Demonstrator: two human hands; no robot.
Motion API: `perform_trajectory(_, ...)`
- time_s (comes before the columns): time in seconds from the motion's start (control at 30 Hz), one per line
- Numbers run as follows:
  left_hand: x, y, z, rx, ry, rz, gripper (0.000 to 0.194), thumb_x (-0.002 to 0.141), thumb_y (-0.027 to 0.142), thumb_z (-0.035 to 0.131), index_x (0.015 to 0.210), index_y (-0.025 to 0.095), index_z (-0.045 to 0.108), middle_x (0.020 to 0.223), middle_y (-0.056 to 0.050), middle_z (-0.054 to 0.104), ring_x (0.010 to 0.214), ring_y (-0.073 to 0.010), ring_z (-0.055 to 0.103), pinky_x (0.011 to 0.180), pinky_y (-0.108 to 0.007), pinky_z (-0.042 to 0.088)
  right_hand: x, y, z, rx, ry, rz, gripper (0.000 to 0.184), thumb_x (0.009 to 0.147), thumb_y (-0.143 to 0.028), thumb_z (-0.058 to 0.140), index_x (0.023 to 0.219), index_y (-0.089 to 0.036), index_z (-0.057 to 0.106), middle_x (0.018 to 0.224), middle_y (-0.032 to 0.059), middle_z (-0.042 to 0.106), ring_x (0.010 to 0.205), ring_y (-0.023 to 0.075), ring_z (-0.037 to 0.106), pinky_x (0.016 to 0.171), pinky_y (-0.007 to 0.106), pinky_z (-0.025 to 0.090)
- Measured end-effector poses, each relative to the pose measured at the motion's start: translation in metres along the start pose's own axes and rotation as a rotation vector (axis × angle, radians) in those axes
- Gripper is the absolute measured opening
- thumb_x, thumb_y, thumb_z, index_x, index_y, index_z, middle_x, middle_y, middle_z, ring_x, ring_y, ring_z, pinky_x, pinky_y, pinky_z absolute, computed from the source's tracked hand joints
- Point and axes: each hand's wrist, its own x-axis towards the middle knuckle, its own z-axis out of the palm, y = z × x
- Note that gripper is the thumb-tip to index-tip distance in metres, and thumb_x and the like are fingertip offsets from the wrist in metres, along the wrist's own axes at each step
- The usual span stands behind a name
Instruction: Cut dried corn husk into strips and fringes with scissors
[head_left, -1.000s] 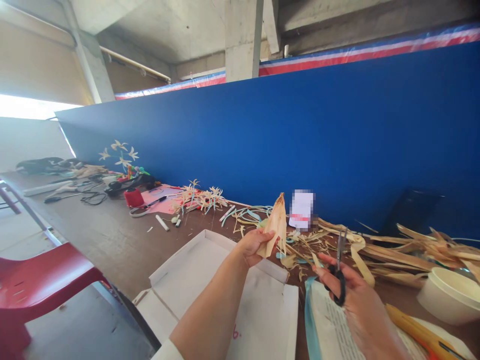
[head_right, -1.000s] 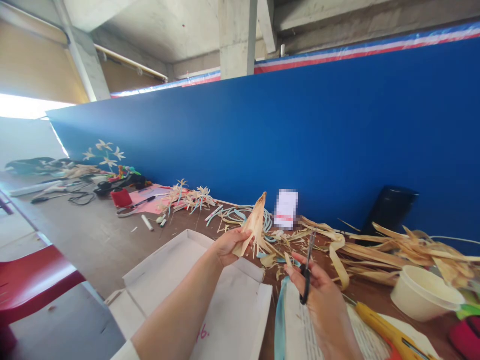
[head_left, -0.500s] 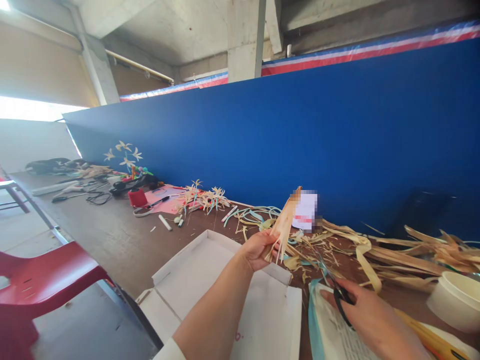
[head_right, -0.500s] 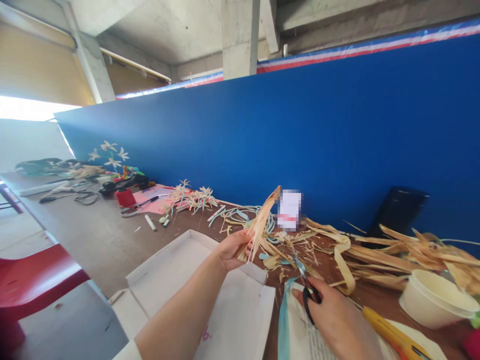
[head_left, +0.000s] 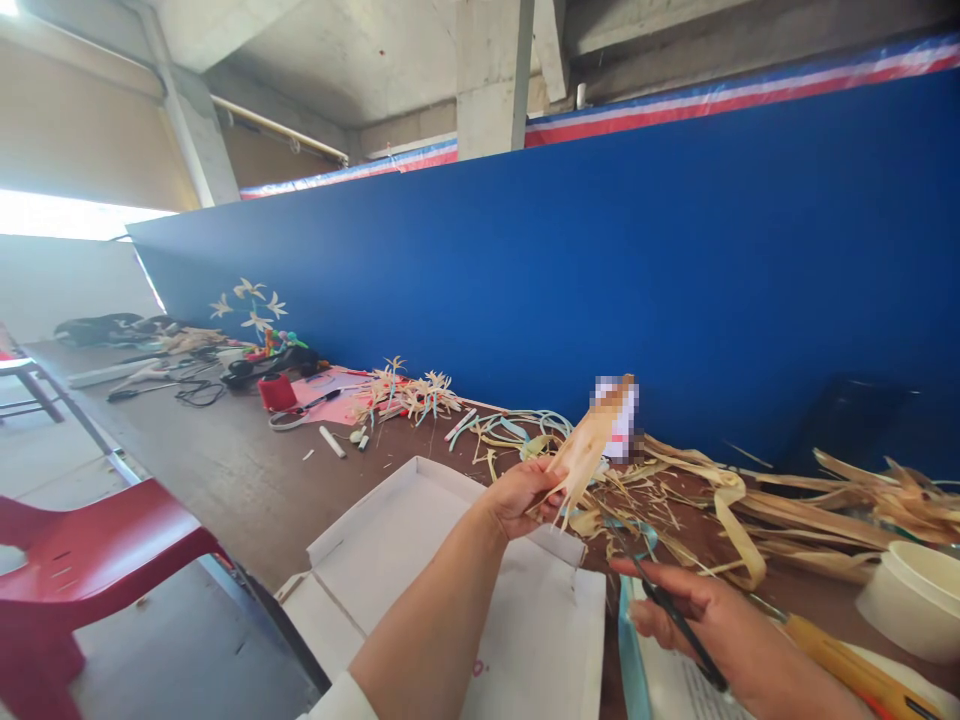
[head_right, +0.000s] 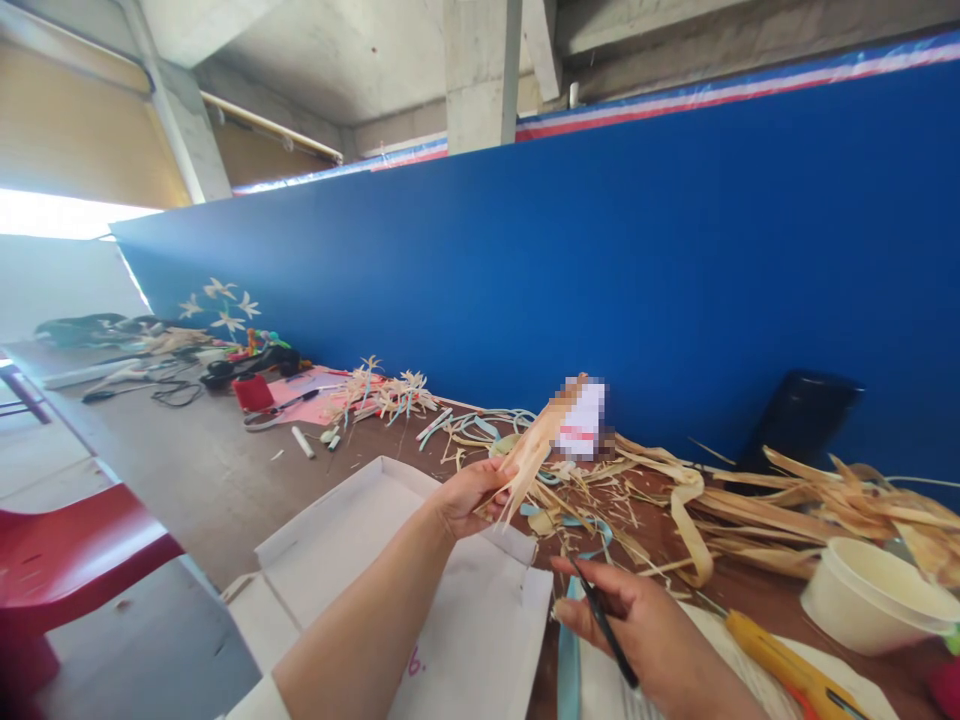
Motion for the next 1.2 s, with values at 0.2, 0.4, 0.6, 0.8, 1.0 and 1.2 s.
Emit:
perform_trajectory(0.2,-0.002,0.003,0.002,0.088,0.030,-0.035,0.032,0.065,0.029,0.073,0.083,0.013,0.053,0.055,0.006,0.038,0.043,-0.0007,0.031,0.038,-0.011,0.014,0.000,0.005,0.001,0.033,-0.079,0.088,0.052,0.072,-0.046,0.064,0.119,-0.026,0.060,0.084,0.0005,0.070,0.077,0.0177,0.061,0.069,0.023,0.047)
perform_trajectory(0.4,-0.003,0.003,0.004,0.106,0.004,-0.039,0.032,0.064,0.030,0.073,0.084,0.013,0.054,0.057,0.006,0.035,0.043,-0.0003,0.030,0.038,-0.012,0.012,0.004,0.012,0.004,0.009,-0.022,0.102,0.057,0.070,-0.047,0.066,0.118,-0.017,0.061,0.060,-0.0019,0.058,0.058,0.0122,0.045,0.055,0.023,0.037)
perform_trajectory(0.6,-0.003,0.002,0.007,0.097,0.014,-0.014,0.033,0.065,0.032,0.073,0.082,0.013,0.053,0.057,0.005,0.038,0.045,-0.0008,0.033,0.039,-0.012,0.016,0.006,0.015,0.005,0.100,-0.015,0.112,0.056,0.069,-0.045,0.066,0.116,-0.015,0.062,0.059,-0.0018,0.056,0.057,0.0123,0.044,0.054,0.024,0.035)
perform_trajectory(0.8,-0.002,0.002,0.006,0.077,-0.022,-0.045,0.034,0.064,0.031,0.074,0.080,0.013,0.051,0.058,0.005,0.039,0.045,-0.0006,0.033,0.038,-0.011,0.014,0.007,0.015,0.005,0.037,0.004,0.125,0.057,0.070,-0.047,0.064,0.117,-0.015,0.061,0.058,-0.0020,0.056,0.054,0.0119,0.044,0.055,0.025,0.036)
perform_trajectory(1.0,0.000,-0.001,0.006,0.060,-0.020,-0.046,0.034,0.065,0.031,0.073,0.083,0.014,0.050,0.059,0.004,0.040,0.045,-0.0008,0.033,0.039,-0.011,0.014,0.001,0.000,0.009,0.016,0.034,0.153,0.057,0.069,-0.050,0.062,0.114,-0.014,0.064,0.054,-0.0019,0.055,0.052,0.0125,0.045,0.052,0.025,0.035)
perform_trajectory(1.2,0.003,-0.007,0.006,0.020,-0.043,-0.024,0.034,0.066,0.030,0.072,0.086,0.013,0.050,0.058,0.004,0.042,0.045,-0.0020,0.035,0.041,-0.012,0.020,0.001,-0.003,0.010,-0.010,0.048,0.139,0.063,0.069,-0.053,0.061,0.115,-0.011,0.062,0.052,-0.0017,0.055,0.049,0.0113,0.043,0.051,0.025,0.035)
